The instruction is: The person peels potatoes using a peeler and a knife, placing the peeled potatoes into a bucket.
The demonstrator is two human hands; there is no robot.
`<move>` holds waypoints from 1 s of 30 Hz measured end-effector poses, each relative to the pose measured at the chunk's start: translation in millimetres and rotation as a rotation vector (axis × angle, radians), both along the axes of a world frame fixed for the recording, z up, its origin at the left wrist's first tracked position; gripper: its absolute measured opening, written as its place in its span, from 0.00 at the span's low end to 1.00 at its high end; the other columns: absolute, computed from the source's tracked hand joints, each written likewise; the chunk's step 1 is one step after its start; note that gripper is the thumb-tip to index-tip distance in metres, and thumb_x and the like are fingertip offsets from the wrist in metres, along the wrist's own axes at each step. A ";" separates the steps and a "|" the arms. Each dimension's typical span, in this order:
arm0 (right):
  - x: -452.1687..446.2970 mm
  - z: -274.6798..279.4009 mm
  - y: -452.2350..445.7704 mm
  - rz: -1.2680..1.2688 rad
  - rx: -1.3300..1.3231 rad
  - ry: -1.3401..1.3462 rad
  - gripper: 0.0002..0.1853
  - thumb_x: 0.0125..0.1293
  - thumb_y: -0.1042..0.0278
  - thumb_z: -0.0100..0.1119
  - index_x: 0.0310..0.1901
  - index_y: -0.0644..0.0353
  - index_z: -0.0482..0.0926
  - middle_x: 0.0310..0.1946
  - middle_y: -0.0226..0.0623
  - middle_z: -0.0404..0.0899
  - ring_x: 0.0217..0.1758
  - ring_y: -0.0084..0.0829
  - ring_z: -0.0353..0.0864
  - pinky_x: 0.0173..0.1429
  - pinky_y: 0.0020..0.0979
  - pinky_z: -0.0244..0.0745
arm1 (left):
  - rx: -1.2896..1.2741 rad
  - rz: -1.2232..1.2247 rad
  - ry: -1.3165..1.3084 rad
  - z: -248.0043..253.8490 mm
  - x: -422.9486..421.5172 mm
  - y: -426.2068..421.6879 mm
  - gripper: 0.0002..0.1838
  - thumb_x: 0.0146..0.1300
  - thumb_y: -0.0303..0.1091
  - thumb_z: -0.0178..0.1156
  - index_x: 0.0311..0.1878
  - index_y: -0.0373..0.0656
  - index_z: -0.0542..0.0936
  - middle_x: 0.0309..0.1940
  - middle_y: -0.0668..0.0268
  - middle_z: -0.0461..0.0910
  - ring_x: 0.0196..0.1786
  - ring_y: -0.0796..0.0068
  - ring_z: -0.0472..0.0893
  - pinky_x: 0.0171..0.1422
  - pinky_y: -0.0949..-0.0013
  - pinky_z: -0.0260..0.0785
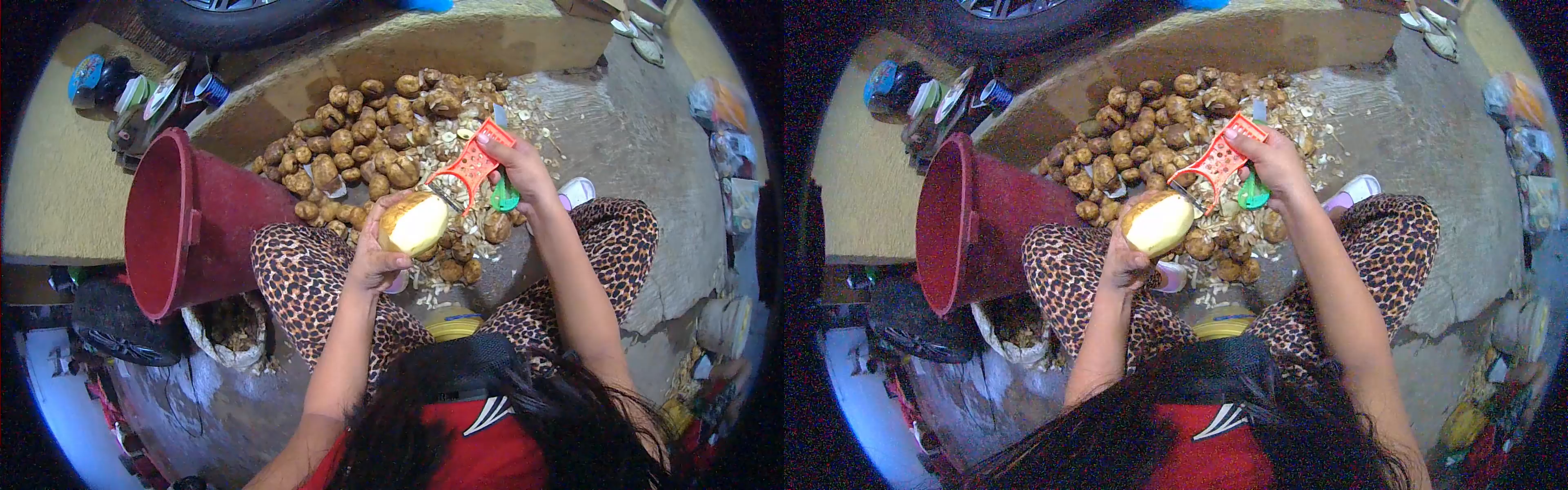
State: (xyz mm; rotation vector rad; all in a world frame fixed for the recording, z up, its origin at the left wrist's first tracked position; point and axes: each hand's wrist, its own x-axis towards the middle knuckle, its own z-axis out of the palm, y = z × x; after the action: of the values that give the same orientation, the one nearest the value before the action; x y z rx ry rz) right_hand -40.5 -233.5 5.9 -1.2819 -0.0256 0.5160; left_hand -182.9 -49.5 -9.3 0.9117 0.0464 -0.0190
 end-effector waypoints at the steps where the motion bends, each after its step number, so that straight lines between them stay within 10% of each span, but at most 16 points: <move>1: 1.3 -3.3 -1.3 0.017 0.010 -0.021 0.08 0.60 0.63 0.58 0.33 0.59 0.76 0.22 0.26 0.77 0.17 0.14 0.69 0.20 0.17 0.62 | 0.002 0.008 0.008 -1.7 0.2 -1.2 0.52 0.25 0.36 0.75 0.59 0.35 0.61 0.54 0.57 0.69 0.57 0.64 0.71 0.64 0.62 0.61; 18: -15.7 29.2 5.5 0.272 -0.220 -0.203 0.15 0.53 0.57 0.65 0.32 0.61 0.79 0.20 0.28 0.77 0.17 0.16 0.71 0.20 0.20 0.66 | 0.549 -0.103 0.000 -1.2 7.1 -3.5 0.52 0.23 0.29 0.78 0.59 0.38 0.61 0.53 0.64 0.69 0.56 0.74 0.69 0.62 0.68 0.61; 22: 17.0 8.3 -12.5 -0.177 -0.602 -0.472 0.12 0.54 0.59 0.63 0.30 0.60 0.79 0.20 0.28 0.78 0.17 0.17 0.71 0.20 0.20 0.66 | 0.511 -0.210 -0.116 1.2 -0.3 -0.1 0.53 0.23 0.28 0.78 0.59 0.38 0.61 0.53 0.64 0.69 0.57 0.74 0.69 0.64 0.68 0.59; 30: -21.7 30.0 6.3 0.190 -0.162 -0.177 0.13 0.55 0.59 0.63 0.35 0.60 0.78 0.21 0.26 0.77 0.15 0.15 0.70 0.18 0.18 0.64 | 0.544 -0.168 -0.038 -0.3 3.8 -0.4 0.54 0.22 0.28 0.78 0.60 0.39 0.61 0.54 0.64 0.68 0.58 0.73 0.68 0.65 0.67 0.58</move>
State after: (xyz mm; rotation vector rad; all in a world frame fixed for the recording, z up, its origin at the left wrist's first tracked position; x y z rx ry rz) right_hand -62.2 -227.2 35.8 -1.4898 -0.2607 0.5745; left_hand -179.1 -49.9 -9.6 1.4576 -0.0639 -0.1509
